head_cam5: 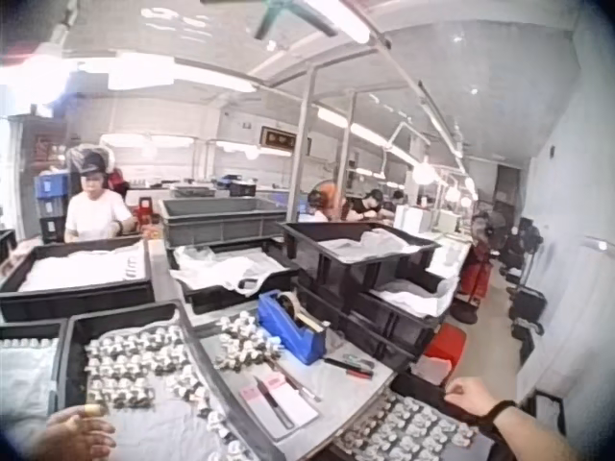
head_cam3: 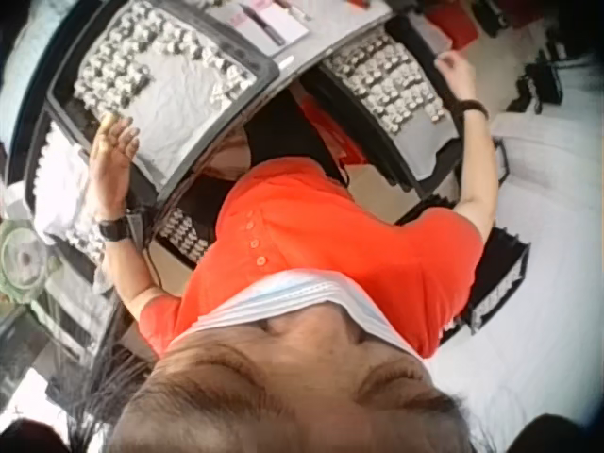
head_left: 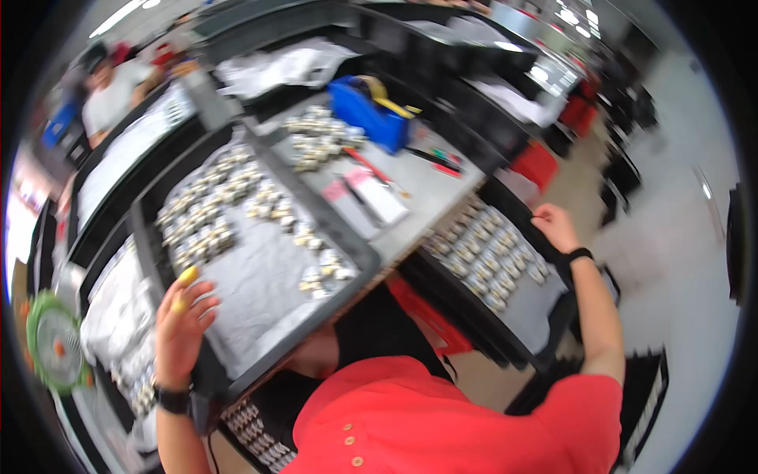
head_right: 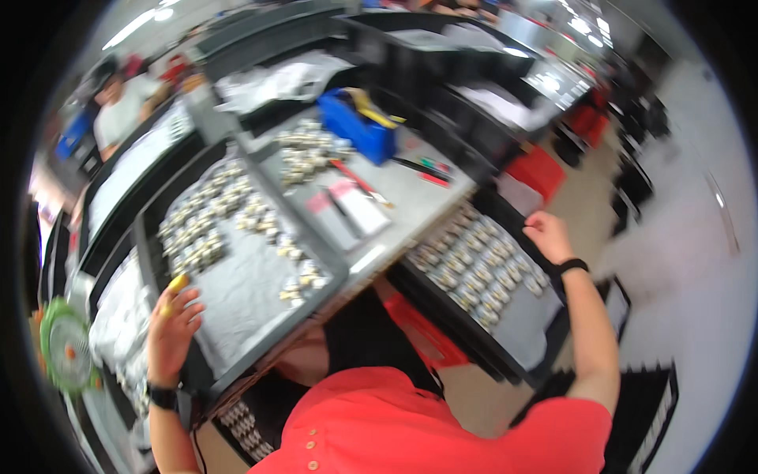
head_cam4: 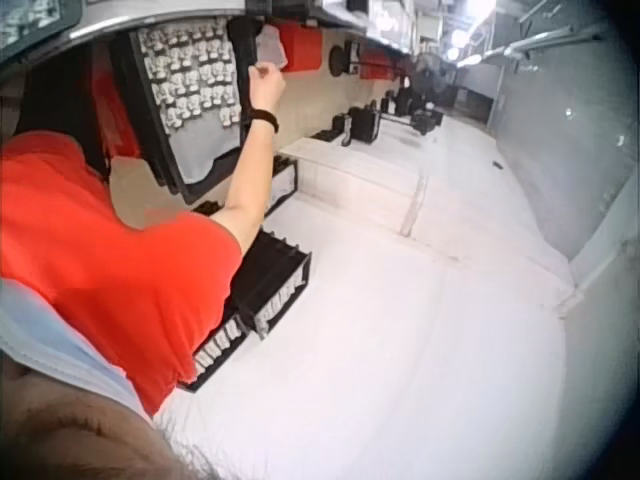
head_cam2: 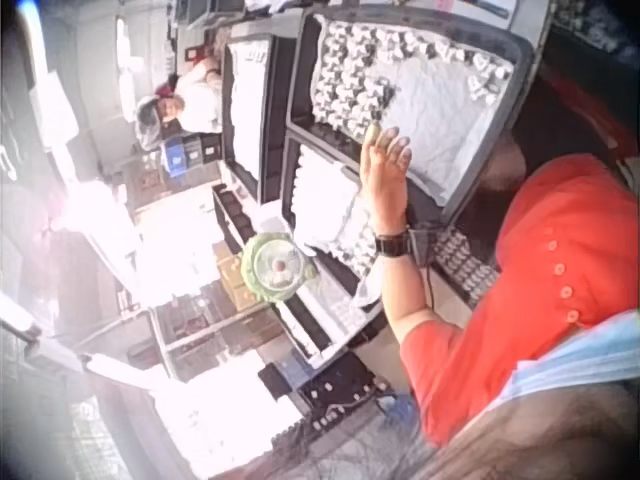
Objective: The person repeatedly picks up small cylindrical components from a tray, manipulates them with both hands, and places them back into the tray. The task involves handling multiple identical items one at a time in a repetitive assembly or inspection loop.
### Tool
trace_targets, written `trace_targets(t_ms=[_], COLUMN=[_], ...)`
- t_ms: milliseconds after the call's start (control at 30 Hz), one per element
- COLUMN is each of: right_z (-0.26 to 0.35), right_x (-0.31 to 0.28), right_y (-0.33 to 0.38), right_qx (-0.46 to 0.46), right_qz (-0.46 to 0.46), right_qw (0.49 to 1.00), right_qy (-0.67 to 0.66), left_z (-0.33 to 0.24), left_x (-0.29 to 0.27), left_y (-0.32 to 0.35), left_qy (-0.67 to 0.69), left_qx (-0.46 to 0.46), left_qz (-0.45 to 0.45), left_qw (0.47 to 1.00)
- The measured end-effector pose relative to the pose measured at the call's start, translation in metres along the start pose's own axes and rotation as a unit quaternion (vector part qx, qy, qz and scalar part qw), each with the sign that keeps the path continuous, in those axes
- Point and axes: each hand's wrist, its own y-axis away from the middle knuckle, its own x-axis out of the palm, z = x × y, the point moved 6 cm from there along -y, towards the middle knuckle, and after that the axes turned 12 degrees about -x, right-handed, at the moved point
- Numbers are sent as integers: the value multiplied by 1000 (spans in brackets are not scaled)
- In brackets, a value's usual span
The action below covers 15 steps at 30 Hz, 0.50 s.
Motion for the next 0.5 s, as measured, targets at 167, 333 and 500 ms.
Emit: trace_targets(t_ms=[167,333,500], right_z=[189,365,461], right_x=[38,165,279], right_y=[-103,-148,-141], right_qx=[-166,-261,-296], right_qz=[-22,167,336], right_qw=[982,921,851], right_qy=[-90,-236,-274], left_z=[-7,-18,-27], left_x=[6,-19,-38], left_y=[-16,-3,-1], left_qy=[65,132,186], left_qx=[-16,44,78], left_qz=[-5,-41,-79], left_qw=[998,989,976])
